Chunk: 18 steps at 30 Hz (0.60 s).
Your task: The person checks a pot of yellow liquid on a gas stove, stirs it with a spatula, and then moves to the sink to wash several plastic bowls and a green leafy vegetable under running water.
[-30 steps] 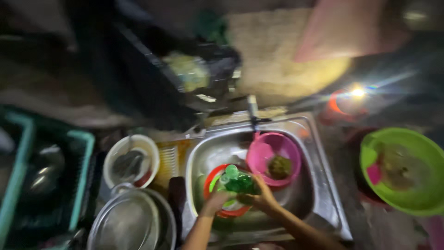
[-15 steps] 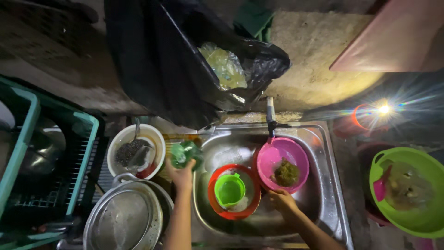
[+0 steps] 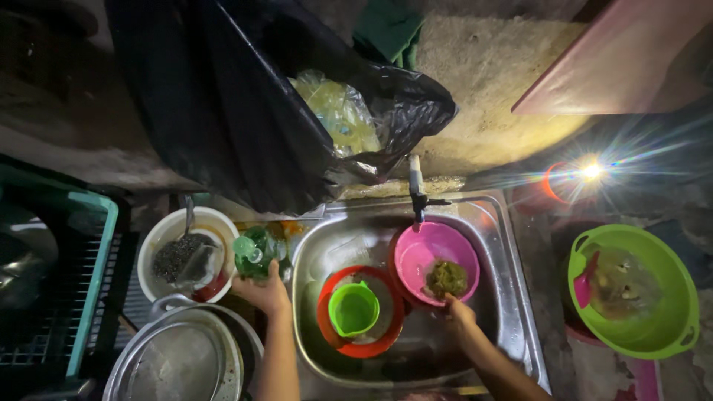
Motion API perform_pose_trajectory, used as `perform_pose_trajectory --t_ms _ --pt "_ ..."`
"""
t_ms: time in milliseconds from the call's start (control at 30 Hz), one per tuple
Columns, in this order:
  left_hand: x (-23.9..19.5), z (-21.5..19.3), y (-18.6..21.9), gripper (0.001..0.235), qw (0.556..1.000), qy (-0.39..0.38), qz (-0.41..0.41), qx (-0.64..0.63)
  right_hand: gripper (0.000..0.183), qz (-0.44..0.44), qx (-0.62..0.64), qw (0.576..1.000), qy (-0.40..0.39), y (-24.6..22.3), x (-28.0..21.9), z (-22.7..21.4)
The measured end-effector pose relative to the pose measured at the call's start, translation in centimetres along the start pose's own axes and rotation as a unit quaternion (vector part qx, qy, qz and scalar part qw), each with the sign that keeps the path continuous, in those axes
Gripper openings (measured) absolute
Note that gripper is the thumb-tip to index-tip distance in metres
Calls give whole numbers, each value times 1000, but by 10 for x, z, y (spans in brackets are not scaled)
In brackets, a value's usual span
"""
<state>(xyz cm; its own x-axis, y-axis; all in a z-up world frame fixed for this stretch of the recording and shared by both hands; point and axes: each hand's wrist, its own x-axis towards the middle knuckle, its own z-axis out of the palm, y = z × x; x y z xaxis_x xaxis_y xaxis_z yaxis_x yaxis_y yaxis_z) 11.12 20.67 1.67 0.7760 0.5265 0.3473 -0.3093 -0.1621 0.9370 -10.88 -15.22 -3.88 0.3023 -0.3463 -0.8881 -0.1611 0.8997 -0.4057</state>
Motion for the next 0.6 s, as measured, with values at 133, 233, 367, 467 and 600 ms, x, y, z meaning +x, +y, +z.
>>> perform_pose_trajectory --t_ms 133,233,367,467,600 --pt "-58 16 11 50 986 -98 -126 48 15 -115 -82 990 -11 -2 -17 -3" --pt "-111 59 59 22 952 -277 -33 123 14 -166 -152 974 -19 -2 -18 -8" --pt "-137 142 139 20 858 -456 231 48 13 -212 -114 966 -93 4 -2 -7" --pt "-130 197 184 31 799 -460 387 7 14 -235 -135 955 -124 4 8 3" --pt "-131 236 210 41 762 -484 412 127 16 -244 -129 946 -167 -1 11 14"
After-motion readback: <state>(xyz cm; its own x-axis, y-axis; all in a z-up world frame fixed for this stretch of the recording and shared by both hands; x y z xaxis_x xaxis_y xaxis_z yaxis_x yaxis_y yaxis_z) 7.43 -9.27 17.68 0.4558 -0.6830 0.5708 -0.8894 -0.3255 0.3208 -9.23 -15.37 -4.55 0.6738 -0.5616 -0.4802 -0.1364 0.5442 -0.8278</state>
